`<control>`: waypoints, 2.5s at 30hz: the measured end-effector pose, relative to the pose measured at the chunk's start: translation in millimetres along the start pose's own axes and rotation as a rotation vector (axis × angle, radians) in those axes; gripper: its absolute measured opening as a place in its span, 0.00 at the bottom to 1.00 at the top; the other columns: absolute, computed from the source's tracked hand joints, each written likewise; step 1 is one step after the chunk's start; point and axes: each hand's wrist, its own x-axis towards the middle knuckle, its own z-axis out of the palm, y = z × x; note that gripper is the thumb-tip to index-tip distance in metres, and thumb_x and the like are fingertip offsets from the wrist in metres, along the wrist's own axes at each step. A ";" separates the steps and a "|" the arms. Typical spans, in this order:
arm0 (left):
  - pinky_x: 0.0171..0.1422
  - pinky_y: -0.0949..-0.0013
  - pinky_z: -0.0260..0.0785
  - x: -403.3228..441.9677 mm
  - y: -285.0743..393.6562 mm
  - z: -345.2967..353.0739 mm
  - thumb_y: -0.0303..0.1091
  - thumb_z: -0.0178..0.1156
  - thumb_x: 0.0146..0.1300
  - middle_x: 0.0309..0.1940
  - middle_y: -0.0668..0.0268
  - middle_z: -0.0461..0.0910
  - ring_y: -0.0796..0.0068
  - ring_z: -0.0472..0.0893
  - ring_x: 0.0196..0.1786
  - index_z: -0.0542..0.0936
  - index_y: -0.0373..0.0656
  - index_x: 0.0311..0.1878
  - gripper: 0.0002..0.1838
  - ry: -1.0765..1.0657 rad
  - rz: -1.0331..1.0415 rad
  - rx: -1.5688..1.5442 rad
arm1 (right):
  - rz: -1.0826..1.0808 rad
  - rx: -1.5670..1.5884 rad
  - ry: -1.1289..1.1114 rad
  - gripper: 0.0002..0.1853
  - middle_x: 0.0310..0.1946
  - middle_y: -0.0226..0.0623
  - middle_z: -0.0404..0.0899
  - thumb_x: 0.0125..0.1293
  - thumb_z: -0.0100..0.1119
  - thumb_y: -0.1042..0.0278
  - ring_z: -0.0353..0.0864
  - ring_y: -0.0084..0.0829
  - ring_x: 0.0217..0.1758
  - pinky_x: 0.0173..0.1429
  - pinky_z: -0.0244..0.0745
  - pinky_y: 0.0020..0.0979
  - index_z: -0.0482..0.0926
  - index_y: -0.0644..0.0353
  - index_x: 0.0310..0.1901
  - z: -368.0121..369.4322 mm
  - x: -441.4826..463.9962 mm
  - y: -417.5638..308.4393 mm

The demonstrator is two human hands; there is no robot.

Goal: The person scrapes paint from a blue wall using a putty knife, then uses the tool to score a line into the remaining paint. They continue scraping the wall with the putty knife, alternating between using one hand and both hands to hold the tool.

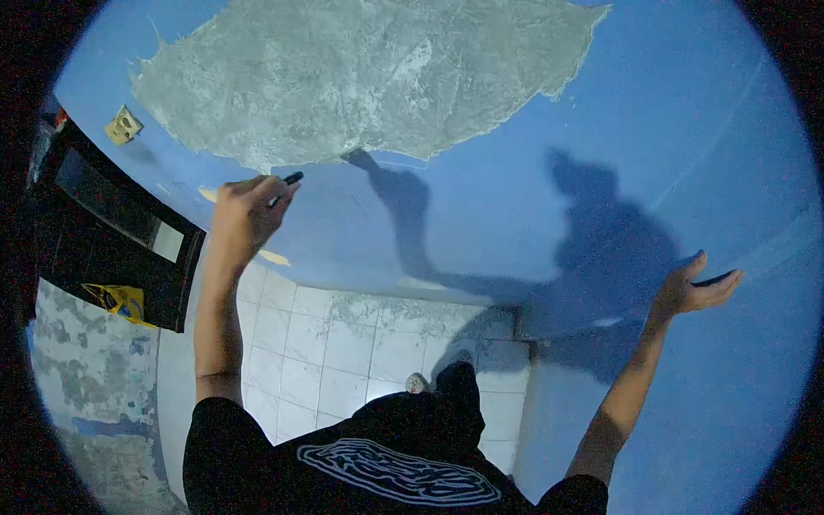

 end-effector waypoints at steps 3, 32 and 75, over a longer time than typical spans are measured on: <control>0.27 0.58 0.69 13.2 4.5 -2.7 0.27 0.62 0.58 0.17 0.58 0.74 0.55 0.77 0.22 0.72 0.39 0.26 0.09 0.066 0.016 -0.043 | 0.019 0.015 -0.012 0.37 0.66 0.57 0.64 0.67 0.61 0.52 0.62 0.53 0.70 0.71 0.57 0.53 0.61 0.69 0.68 0.9 -2.4 0.0; 0.34 0.54 0.74 52.3 33.1 -3.6 0.25 0.58 0.53 0.20 0.55 0.79 0.52 0.82 0.28 0.80 0.41 0.34 0.05 -0.166 0.300 0.205 | -0.064 0.019 0.072 0.35 0.64 0.55 0.68 0.65 0.63 0.52 0.68 0.52 0.67 0.67 0.62 0.52 0.66 0.70 0.65 3.7 -2.5 14.0; 0.36 0.55 0.77 65.9 87.8 -46.2 0.25 0.58 0.52 0.23 0.52 0.81 0.53 0.84 0.31 0.81 0.40 0.29 0.04 -0.156 0.260 0.246 | -0.011 0.025 0.074 0.34 0.64 0.54 0.69 0.64 0.64 0.54 0.68 0.51 0.66 0.67 0.62 0.51 0.68 0.70 0.63 1.3 -2.6 10.3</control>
